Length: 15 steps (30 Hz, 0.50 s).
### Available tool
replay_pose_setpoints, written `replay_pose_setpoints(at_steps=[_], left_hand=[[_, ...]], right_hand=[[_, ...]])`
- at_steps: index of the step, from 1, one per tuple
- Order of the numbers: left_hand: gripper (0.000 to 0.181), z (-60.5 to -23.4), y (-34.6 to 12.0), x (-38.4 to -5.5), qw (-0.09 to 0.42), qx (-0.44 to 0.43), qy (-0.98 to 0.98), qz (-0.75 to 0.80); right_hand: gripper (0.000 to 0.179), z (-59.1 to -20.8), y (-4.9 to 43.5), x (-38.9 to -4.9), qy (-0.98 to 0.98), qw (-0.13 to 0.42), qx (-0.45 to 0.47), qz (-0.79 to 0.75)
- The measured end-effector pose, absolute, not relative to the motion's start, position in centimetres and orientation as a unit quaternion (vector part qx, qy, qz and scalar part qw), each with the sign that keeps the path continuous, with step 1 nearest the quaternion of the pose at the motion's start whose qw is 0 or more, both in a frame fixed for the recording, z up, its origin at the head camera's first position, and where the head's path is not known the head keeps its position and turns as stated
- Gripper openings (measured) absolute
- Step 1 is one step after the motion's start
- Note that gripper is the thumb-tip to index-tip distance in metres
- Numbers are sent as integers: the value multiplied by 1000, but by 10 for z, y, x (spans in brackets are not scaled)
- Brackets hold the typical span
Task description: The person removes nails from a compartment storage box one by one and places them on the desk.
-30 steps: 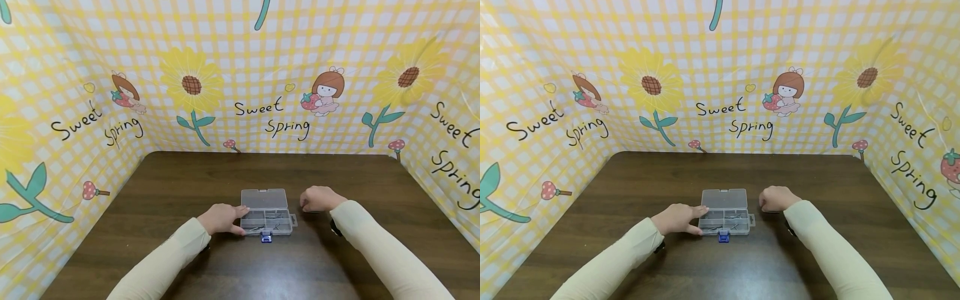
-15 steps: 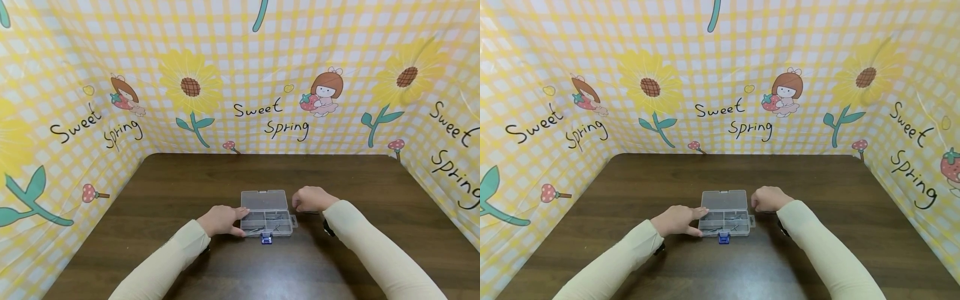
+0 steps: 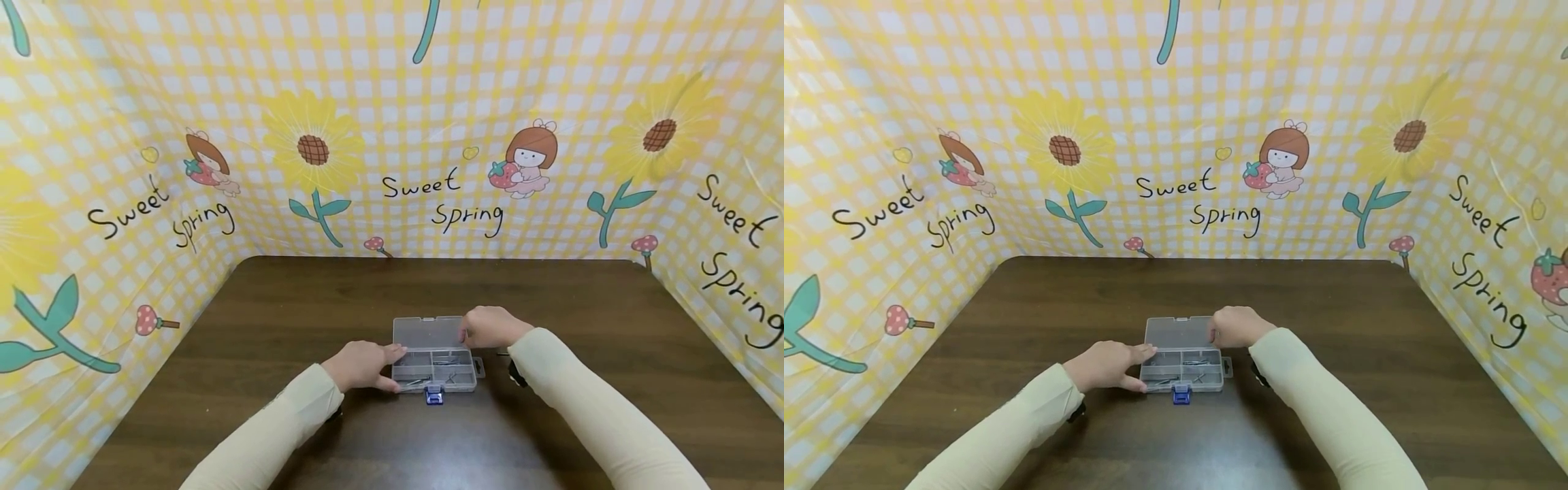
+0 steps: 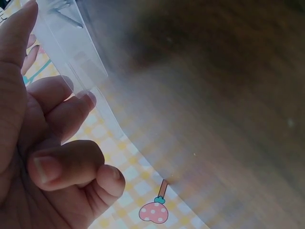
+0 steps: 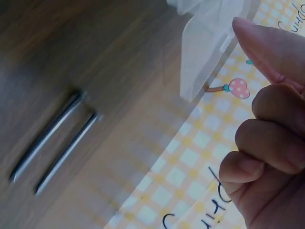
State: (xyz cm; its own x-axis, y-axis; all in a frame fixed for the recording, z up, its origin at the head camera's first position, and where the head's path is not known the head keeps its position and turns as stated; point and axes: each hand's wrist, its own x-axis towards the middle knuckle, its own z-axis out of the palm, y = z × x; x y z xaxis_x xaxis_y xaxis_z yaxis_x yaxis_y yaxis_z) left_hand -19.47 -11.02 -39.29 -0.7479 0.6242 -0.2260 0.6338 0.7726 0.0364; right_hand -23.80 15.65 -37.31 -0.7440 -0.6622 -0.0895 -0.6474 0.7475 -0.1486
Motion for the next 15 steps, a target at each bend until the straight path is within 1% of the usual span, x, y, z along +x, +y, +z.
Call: replay_pose_setpoints(at_steps=[3, 9, 15], left_hand=[[72, -393, -111, -195, 111, 336, 935, -16], [73, -395, -111, -198, 106, 338, 935, -17], [73, -397, -112, -198, 104, 342, 934, -17]], right_hand=[[11, -374, 149, -238, 931, 70, -354, -57], [9, -375, 136, -237, 929, 72, -359, -51], [8, -373, 126, -234, 933, 88, -346, -53]])
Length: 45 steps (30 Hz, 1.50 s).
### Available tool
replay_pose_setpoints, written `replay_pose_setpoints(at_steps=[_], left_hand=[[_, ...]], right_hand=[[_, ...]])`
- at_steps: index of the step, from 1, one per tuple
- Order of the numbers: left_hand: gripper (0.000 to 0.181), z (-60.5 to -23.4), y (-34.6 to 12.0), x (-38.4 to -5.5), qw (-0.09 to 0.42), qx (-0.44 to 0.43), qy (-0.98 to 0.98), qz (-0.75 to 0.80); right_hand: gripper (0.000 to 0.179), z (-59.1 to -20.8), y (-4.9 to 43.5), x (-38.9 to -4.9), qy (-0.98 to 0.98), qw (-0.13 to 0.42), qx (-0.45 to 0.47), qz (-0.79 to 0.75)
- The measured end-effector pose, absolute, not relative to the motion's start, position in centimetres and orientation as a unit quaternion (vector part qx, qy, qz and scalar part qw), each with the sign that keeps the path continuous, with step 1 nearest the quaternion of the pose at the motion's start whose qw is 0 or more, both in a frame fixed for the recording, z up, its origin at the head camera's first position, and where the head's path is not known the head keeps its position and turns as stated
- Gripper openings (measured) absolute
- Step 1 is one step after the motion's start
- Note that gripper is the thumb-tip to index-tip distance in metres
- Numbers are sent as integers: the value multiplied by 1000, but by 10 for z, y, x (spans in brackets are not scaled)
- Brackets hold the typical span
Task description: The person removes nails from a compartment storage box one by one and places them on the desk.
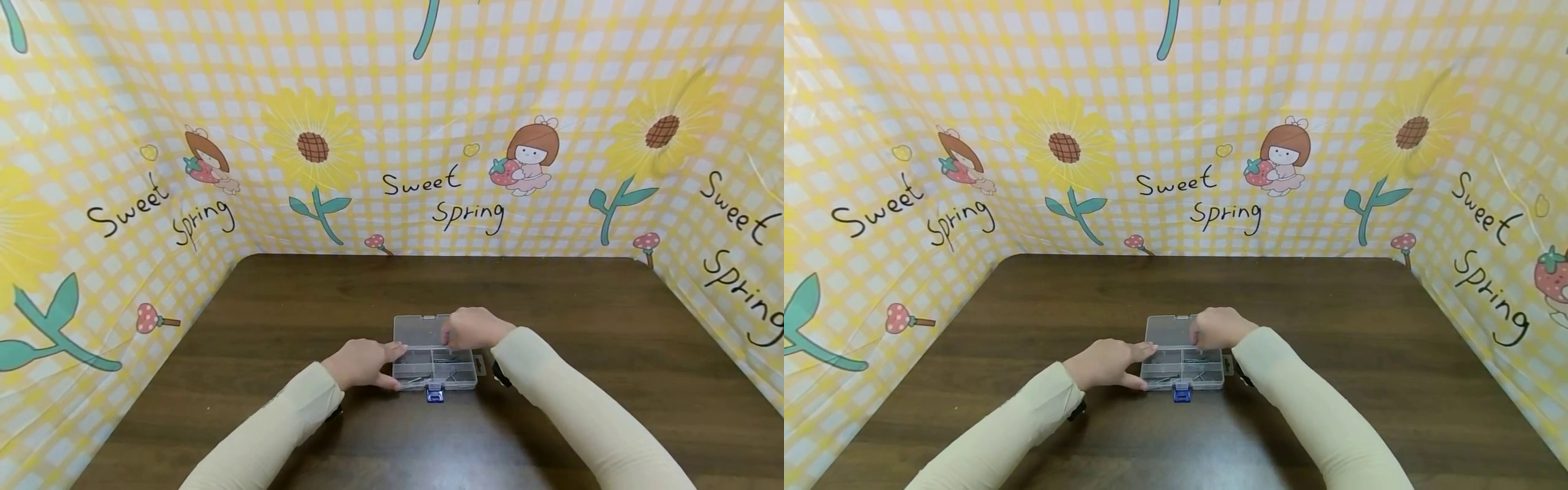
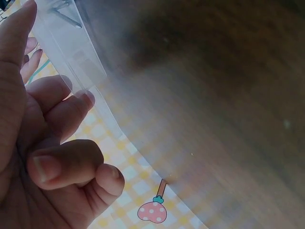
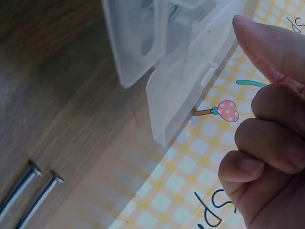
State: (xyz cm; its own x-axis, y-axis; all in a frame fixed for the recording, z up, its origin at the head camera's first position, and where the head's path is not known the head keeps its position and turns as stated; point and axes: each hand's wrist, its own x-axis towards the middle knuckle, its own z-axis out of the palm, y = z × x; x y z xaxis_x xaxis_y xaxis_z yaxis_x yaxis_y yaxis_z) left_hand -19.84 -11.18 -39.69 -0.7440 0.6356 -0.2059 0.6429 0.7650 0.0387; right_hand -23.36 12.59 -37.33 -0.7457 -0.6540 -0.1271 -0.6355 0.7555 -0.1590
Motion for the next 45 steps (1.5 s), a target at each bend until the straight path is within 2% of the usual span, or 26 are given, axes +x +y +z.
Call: replay_pose_setpoints(at_steps=[12, 25, 34, 45], left_hand=[[71, -398, -113, -199, 92, 353, 931, -8], [72, -397, -113, -200, 83, 352, 932, -23], [71, -399, -115, -196, 45, 366, 928, -53], [74, -400, -114, -195, 28, 356, 929, -94]], right_hand=[[8, -380, 122, -232, 932, 113, -335, -75], [15, -390, 122, -230, 923, 110, -365, -50], [17, -394, 119, -230, 916, 62, -396, -1], [15, -392, 119, -225, 918, 52, -394, -1]])
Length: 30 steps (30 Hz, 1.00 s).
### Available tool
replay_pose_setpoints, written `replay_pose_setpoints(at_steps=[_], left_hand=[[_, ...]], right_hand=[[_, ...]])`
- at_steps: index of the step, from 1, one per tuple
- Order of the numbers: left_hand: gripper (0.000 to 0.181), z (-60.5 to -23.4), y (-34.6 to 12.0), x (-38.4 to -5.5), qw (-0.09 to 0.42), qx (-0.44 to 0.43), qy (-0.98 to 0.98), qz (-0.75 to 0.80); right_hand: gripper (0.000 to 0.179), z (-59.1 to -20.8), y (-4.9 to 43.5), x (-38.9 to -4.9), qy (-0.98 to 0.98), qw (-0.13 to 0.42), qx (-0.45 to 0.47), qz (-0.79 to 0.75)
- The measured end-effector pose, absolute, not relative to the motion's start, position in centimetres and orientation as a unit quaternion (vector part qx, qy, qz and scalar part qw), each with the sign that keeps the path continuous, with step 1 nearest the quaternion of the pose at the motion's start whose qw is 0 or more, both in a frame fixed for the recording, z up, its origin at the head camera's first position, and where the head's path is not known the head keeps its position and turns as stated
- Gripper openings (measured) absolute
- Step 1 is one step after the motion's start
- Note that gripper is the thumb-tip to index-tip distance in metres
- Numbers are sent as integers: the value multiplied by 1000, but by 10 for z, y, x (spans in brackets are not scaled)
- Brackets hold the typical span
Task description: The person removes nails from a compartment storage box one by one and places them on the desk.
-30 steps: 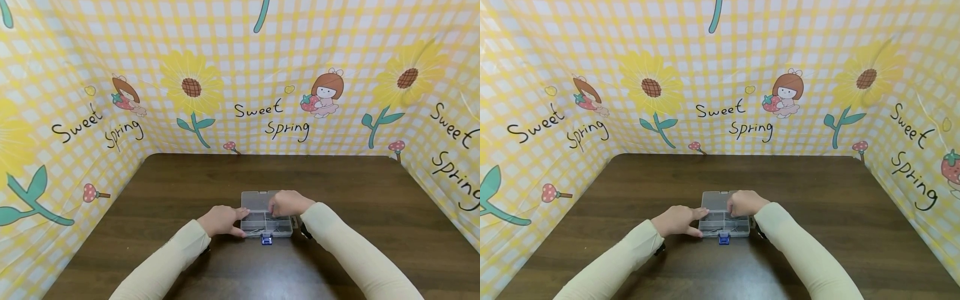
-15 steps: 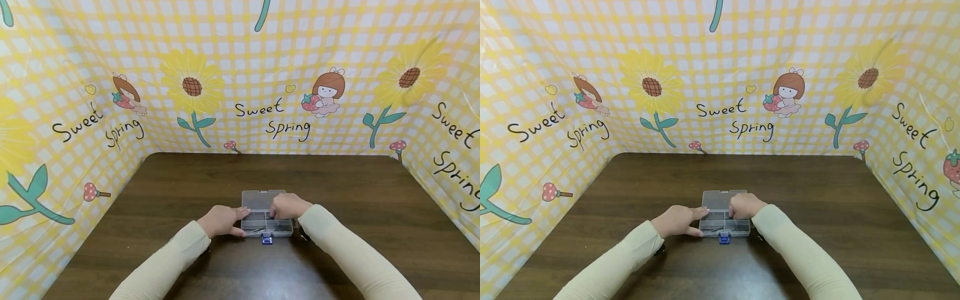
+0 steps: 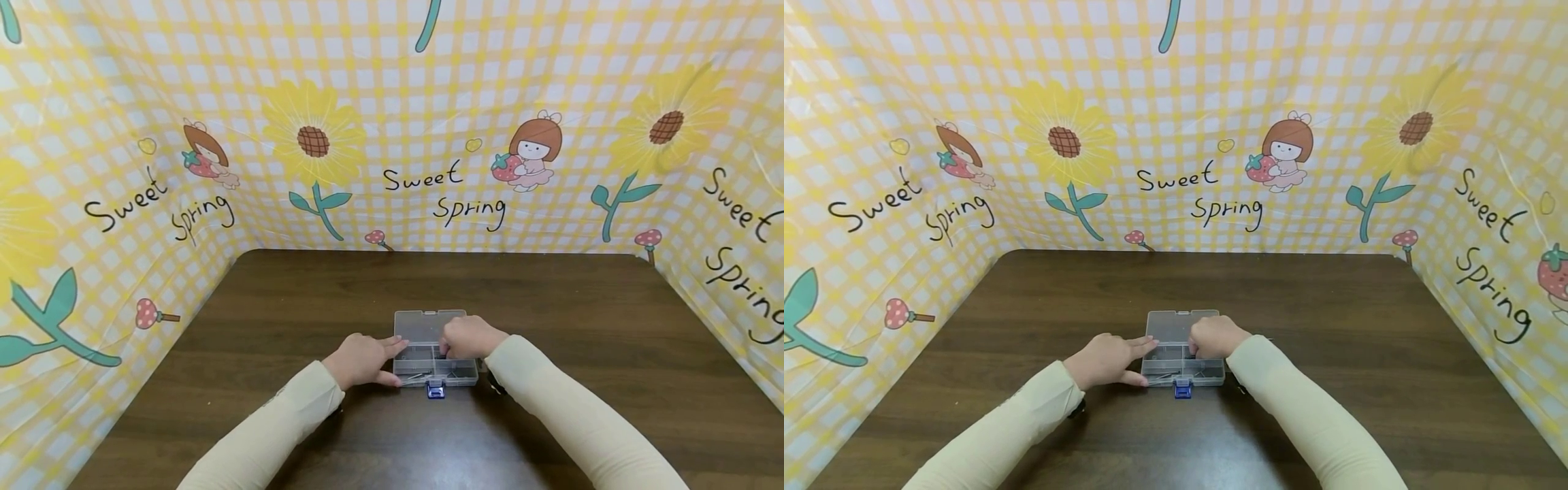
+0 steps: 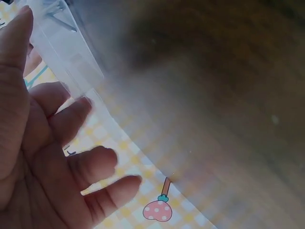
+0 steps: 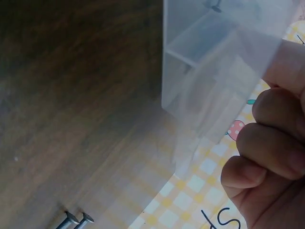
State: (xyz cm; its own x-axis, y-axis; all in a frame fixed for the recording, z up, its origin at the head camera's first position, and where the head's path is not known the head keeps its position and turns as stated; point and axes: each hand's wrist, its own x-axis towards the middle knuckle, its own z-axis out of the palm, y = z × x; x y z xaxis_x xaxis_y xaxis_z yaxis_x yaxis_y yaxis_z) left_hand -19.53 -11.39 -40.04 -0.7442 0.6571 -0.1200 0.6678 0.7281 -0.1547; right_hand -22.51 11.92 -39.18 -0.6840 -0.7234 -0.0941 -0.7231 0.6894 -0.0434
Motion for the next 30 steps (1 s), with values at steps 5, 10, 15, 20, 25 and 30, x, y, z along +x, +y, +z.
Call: replay_pose_setpoints(at_steps=[5, 10, 15, 20, 25, 30], left_hand=[[74, -401, -113, -194, 35, 344, 931, -114], [73, -403, -113, -194, 25, 340, 932, -121], [73, -404, -113, -194, 24, 339, 932, -125], [73, -403, -112, -195, 31, 334, 934, -125], [73, -402, -112, -195, 45, 332, 934, -123], [73, -400, -111, -195, 56, 328, 936, -113]], right_hand=[[11, -392, 119, -224, 918, 61, -393, -9], [8, -390, 119, -226, 915, 60, -398, 3], [7, -386, 117, -227, 918, 59, -392, 9], [14, -380, 119, -228, 919, 63, -390, 0], [38, -372, 124, -231, 926, 84, -367, 4], [46, -361, 129, -234, 933, 107, -343, 4]])
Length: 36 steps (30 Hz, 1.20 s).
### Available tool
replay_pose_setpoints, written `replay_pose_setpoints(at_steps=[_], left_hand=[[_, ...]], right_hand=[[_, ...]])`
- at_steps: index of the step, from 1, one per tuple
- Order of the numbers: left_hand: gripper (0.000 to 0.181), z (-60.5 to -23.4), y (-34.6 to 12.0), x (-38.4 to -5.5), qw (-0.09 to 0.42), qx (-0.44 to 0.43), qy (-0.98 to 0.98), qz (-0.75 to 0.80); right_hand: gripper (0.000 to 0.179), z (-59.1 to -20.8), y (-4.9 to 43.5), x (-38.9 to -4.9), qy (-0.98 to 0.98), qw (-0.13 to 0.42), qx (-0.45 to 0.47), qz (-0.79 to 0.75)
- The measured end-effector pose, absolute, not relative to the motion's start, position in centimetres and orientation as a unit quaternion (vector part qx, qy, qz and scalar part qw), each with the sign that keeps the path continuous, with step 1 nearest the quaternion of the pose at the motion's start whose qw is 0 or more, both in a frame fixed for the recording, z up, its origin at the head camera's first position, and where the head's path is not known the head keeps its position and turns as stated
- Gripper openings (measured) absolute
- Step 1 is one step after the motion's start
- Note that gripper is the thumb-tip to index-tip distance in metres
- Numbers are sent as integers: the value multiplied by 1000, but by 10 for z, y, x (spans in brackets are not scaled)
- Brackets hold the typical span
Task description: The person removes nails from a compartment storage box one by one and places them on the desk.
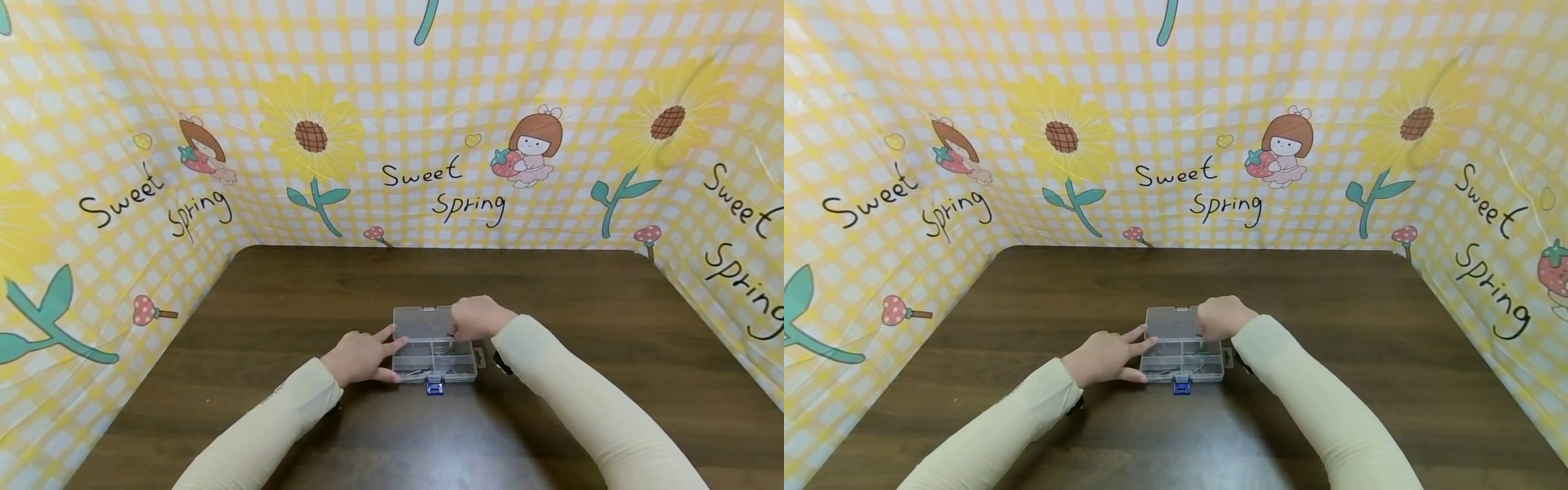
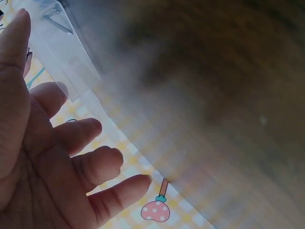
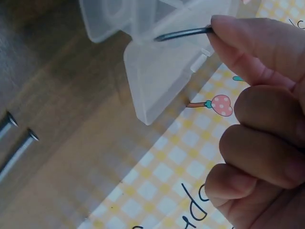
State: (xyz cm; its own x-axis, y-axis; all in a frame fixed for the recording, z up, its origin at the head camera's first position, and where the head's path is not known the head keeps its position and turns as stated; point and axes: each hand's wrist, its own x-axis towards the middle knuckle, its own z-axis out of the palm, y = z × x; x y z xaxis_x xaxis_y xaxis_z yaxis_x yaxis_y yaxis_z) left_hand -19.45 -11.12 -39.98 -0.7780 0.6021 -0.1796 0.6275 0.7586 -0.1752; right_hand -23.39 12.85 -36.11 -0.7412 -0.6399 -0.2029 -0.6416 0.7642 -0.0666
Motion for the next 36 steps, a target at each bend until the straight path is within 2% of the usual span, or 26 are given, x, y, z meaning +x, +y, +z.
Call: replay_pose_setpoints(at_steps=[5, 13, 17, 36], left_hand=[[74, -398, -112, -194, 61, 325, 937, -112], [74, -397, -112, -193, 57, 328, 936, -114], [74, -397, -113, -192, 51, 331, 935, -114], [75, -398, -113, -194, 61, 326, 938, -101]], right_hand=[[45, -353, 132, -239, 933, 110, -342, 14], [40, -352, 149, -238, 943, 144, -299, 28], [35, -351, 161, -238, 946, 134, -292, 41], [39, -355, 208, -229, 954, 160, -253, 33]])
